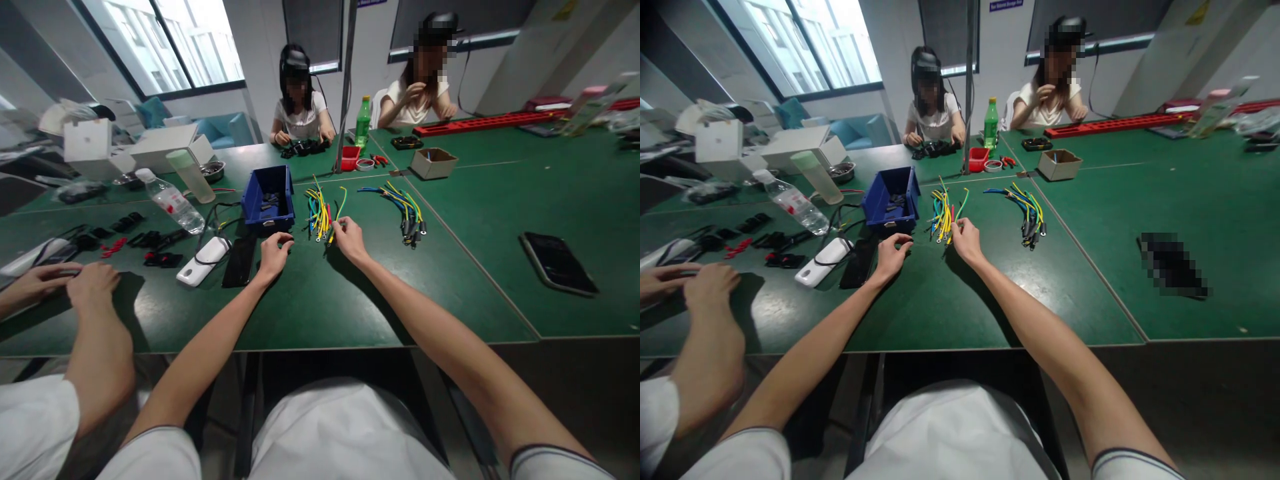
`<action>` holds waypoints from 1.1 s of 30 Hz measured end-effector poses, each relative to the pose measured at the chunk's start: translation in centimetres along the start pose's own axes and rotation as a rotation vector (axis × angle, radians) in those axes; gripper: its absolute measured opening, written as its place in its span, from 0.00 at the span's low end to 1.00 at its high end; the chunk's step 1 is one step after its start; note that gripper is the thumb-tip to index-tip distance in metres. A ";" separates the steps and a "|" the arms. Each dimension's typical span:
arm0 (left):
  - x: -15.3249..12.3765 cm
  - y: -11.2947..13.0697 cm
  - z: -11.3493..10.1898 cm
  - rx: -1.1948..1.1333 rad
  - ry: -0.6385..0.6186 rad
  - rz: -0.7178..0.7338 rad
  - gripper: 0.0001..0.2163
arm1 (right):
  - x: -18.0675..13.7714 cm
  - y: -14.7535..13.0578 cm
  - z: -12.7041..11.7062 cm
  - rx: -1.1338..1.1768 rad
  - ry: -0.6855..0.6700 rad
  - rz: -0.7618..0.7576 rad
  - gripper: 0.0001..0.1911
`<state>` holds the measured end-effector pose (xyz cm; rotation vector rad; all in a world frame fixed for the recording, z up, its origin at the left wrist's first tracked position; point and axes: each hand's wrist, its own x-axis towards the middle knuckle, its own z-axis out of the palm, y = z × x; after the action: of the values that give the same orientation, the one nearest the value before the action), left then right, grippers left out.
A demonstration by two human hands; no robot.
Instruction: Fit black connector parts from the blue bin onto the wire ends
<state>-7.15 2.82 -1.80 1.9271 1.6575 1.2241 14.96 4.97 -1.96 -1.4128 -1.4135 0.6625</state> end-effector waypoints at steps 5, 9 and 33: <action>-0.8 1.1 0.0 -0.017 -0.039 0.084 0.06 | -1.7 -0.5 -0.3 0.076 -0.047 0.038 0.13; -1.2 1.5 0.2 -0.024 -0.094 0.121 0.05 | -2.2 -0.6 -0.7 0.085 -0.078 0.047 0.13; -1.8 1.8 0.9 0.077 -0.185 0.090 0.07 | -1.7 0.8 -1.3 0.051 -0.063 -0.005 0.14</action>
<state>-5.21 0.96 -1.79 2.1120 1.5596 0.9914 16.19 3.18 -2.62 -1.3584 -1.4391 0.7406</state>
